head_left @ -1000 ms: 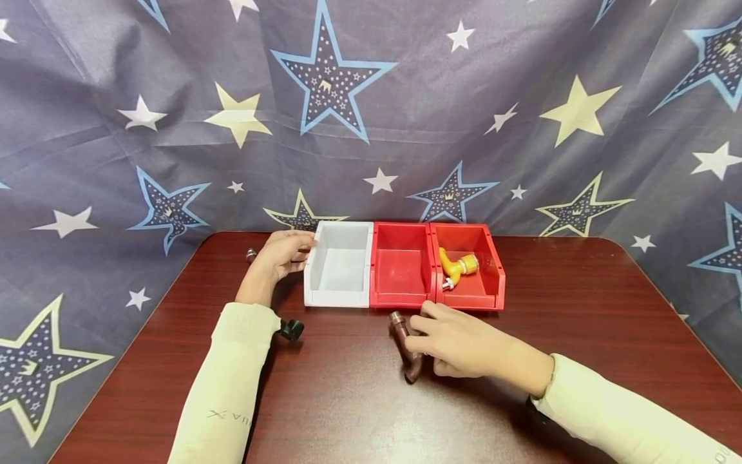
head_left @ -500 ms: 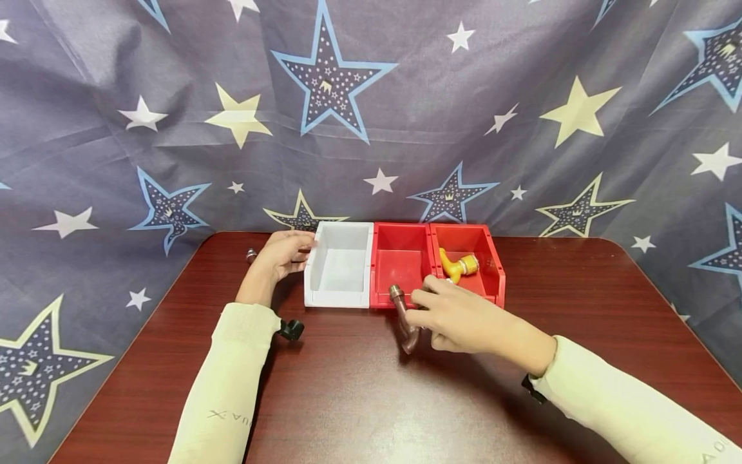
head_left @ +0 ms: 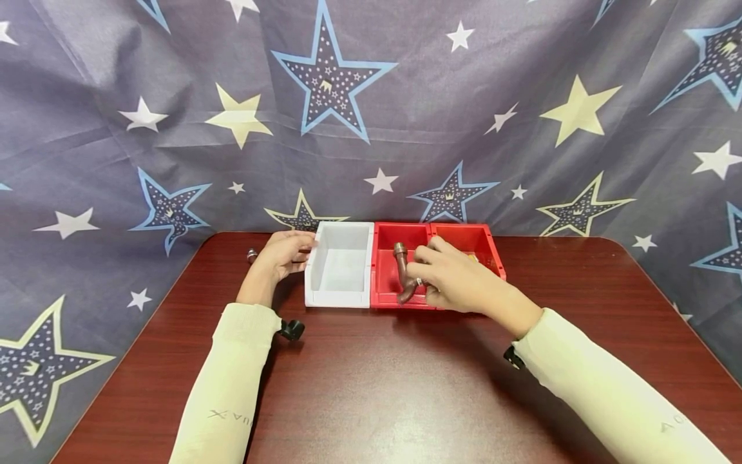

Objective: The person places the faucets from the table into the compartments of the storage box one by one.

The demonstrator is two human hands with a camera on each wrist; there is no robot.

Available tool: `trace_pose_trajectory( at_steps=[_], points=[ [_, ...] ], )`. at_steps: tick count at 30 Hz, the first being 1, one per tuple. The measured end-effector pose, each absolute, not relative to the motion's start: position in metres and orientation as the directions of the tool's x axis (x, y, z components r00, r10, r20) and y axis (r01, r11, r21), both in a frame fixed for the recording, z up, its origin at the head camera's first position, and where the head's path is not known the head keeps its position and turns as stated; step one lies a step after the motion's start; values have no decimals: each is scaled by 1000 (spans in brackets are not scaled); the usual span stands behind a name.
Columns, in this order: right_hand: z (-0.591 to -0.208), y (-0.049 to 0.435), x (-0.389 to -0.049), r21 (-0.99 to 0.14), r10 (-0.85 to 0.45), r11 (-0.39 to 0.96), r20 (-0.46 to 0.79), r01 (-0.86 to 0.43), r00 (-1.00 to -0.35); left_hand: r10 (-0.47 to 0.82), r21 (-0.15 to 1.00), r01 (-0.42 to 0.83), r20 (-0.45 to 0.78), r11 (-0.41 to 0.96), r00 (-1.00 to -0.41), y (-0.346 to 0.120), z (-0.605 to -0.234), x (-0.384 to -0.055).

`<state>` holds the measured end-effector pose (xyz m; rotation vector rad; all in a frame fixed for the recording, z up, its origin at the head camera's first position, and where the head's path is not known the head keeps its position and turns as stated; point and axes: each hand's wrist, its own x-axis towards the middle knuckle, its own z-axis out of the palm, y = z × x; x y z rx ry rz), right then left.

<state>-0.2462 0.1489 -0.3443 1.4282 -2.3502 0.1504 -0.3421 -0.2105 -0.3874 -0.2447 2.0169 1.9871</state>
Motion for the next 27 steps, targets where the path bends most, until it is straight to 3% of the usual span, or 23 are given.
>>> trace_pose_trajectory(
  at_steps=[12, 23, 27],
  points=[
    [-344, 133, -288, 33, -809, 496, 382, -868, -447, 91, 945, -324, -326, 37, -941, -209, -388, -343],
    [-349, 116, -304, -63, -757, 611, 245, -789, -606, 79, 947, -320, -321, 32, -944, -210, -388, -342],
    [-354, 113, -307, -47, -754, 632, 196, -774, -627, 82, 947, -320, -322, 30, -943, -210, -388, -343]
  ],
)
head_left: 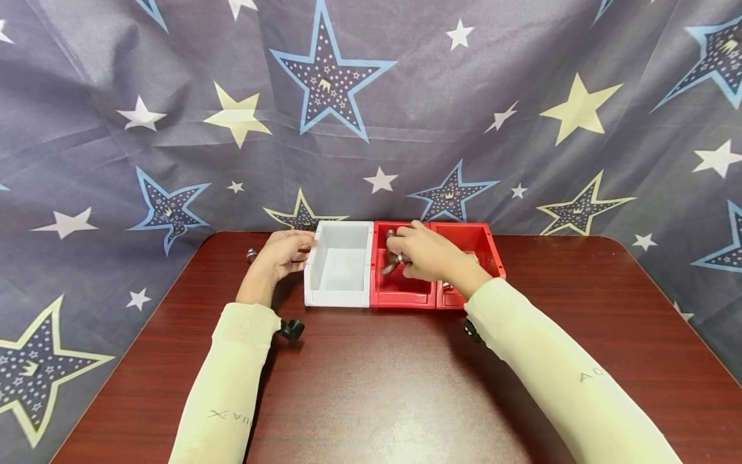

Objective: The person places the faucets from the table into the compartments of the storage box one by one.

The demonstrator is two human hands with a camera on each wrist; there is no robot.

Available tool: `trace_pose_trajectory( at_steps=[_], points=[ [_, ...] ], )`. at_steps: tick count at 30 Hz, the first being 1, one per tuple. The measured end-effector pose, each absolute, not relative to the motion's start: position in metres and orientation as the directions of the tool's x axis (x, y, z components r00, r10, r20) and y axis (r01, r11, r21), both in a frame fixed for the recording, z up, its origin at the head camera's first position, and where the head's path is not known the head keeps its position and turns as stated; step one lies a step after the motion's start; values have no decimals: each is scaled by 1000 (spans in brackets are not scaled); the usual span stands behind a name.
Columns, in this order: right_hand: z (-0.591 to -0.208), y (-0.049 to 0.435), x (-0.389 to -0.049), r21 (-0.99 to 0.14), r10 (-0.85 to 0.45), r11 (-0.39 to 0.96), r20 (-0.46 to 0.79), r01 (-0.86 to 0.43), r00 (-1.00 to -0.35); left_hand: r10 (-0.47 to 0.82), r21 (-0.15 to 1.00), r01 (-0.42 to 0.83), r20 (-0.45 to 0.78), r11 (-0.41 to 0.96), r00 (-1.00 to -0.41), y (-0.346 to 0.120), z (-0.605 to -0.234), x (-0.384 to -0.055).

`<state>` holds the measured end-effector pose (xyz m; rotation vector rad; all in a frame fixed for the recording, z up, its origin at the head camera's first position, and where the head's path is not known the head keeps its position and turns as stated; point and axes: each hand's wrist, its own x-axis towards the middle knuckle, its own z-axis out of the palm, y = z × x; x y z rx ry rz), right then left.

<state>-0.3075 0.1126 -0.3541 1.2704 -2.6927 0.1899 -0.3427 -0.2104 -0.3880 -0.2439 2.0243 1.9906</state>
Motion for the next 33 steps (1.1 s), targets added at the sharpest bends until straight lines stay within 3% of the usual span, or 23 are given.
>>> trace_pose_trajectory(
  at_steps=[16, 33],
  points=[
    [-366, 97, -307, 8, -769, 639, 51, -770, -637, 80, 949, -313, -315, 38, -946, -211, -389, -343],
    [-373, 93, -308, 73, -733, 678, -6, -731, -680, 79, 949, -314, -316, 45, -945, -211, -389, -343]
  ],
)
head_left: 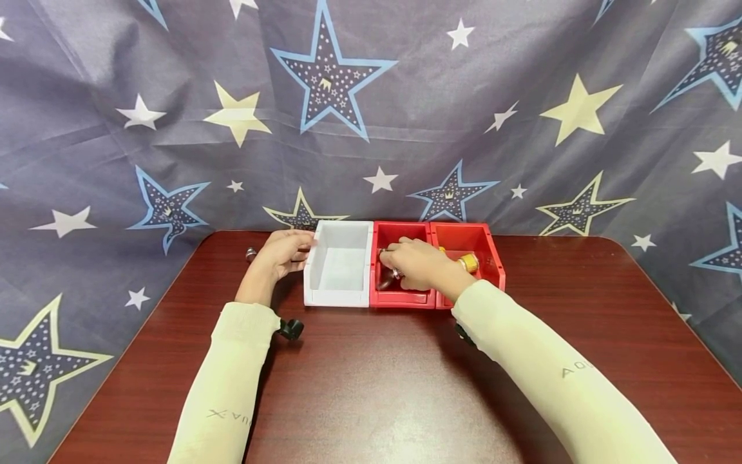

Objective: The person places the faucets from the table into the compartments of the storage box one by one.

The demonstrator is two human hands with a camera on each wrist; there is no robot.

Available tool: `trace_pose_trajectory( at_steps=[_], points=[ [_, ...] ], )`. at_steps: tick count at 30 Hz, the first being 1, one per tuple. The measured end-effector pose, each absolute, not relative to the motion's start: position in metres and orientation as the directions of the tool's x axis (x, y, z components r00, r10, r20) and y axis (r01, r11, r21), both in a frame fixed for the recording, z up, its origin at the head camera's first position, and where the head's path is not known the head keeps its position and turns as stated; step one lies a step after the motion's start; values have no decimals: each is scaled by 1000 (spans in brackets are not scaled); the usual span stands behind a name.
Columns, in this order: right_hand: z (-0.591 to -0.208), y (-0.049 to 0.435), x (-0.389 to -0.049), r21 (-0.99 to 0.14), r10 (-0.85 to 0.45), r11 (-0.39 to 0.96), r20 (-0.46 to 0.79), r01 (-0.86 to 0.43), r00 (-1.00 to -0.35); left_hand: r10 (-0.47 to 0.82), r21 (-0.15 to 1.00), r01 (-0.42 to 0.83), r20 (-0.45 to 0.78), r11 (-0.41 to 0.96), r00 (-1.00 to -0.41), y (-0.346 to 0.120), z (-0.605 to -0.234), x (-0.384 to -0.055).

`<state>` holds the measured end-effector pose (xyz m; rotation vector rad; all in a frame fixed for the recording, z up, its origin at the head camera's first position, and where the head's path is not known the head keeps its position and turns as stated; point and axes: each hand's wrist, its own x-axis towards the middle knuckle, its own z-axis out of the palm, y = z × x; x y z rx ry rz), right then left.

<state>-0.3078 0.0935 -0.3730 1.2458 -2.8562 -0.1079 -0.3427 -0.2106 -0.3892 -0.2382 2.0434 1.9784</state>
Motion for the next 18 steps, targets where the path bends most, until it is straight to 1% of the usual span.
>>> trace_pose_trajectory(
  at_steps=[4, 10, 18],
  points=[
    [-371, 92, -306, 94, -714, 696, -23, -712, -700, 78, 948, -317, -319, 41, -944, -210, -389, -343],
    [-371, 90, -303, 94, -681, 723, -66, -684, -729, 83, 947, -318, -320, 32, -944, -211, -389, -343],
    [-372, 90, -302, 115, -662, 736, -82, -667, -745, 85, 947, -319, -320, 31, -944, -211, -390, -344]
  ],
)
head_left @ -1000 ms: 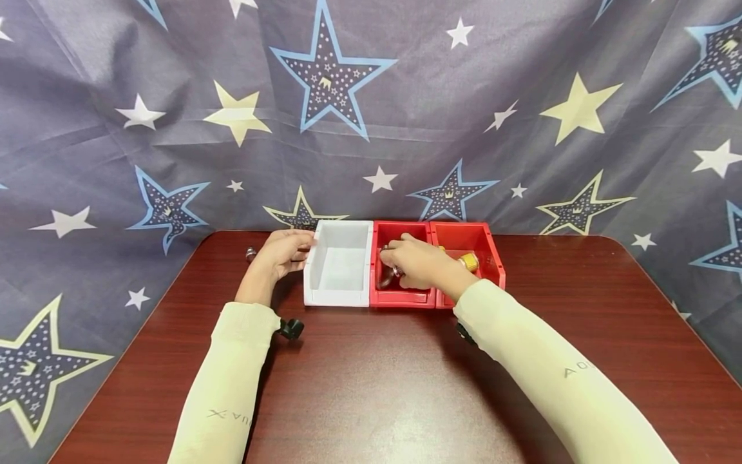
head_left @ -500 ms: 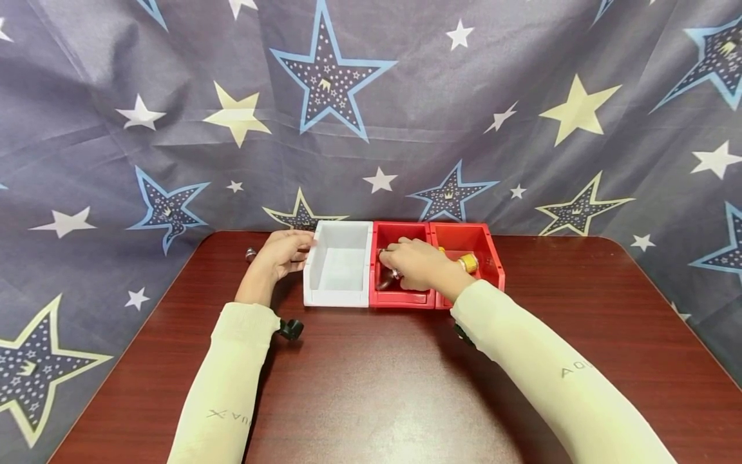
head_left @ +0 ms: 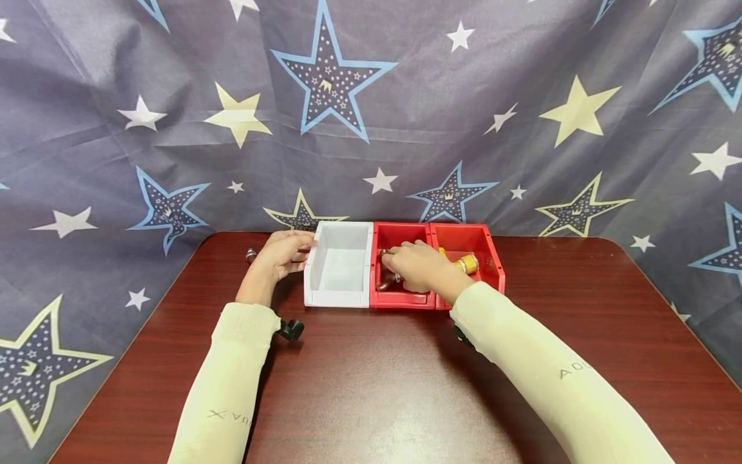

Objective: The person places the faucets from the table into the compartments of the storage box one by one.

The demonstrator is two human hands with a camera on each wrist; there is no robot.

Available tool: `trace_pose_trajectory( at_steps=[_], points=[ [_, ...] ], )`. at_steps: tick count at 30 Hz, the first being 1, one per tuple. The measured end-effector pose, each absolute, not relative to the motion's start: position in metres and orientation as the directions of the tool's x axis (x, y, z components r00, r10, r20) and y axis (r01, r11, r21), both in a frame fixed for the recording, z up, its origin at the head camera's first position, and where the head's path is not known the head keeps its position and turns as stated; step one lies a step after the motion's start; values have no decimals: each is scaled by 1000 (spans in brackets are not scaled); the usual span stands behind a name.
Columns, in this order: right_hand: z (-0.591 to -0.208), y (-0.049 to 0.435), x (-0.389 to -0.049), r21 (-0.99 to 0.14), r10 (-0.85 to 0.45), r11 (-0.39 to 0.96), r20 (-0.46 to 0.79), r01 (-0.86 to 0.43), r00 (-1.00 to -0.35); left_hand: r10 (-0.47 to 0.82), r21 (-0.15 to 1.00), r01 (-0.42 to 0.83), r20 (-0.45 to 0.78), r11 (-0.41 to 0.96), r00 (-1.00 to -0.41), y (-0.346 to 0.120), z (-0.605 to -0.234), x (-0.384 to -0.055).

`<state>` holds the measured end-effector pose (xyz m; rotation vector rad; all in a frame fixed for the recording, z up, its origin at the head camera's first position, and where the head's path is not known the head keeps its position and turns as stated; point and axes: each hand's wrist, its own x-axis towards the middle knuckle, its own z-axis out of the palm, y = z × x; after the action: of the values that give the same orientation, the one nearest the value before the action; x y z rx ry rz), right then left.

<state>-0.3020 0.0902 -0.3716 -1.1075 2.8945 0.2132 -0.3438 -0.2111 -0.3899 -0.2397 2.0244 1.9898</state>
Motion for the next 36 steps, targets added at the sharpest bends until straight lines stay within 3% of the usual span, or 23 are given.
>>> trace_pose_trajectory(
  at_steps=[36],
  points=[
    [-348, 106, -280, 66, -697, 717, 77, -694, -713, 82, 949, -311, -315, 54, -946, -212, -389, -343]
  ],
)
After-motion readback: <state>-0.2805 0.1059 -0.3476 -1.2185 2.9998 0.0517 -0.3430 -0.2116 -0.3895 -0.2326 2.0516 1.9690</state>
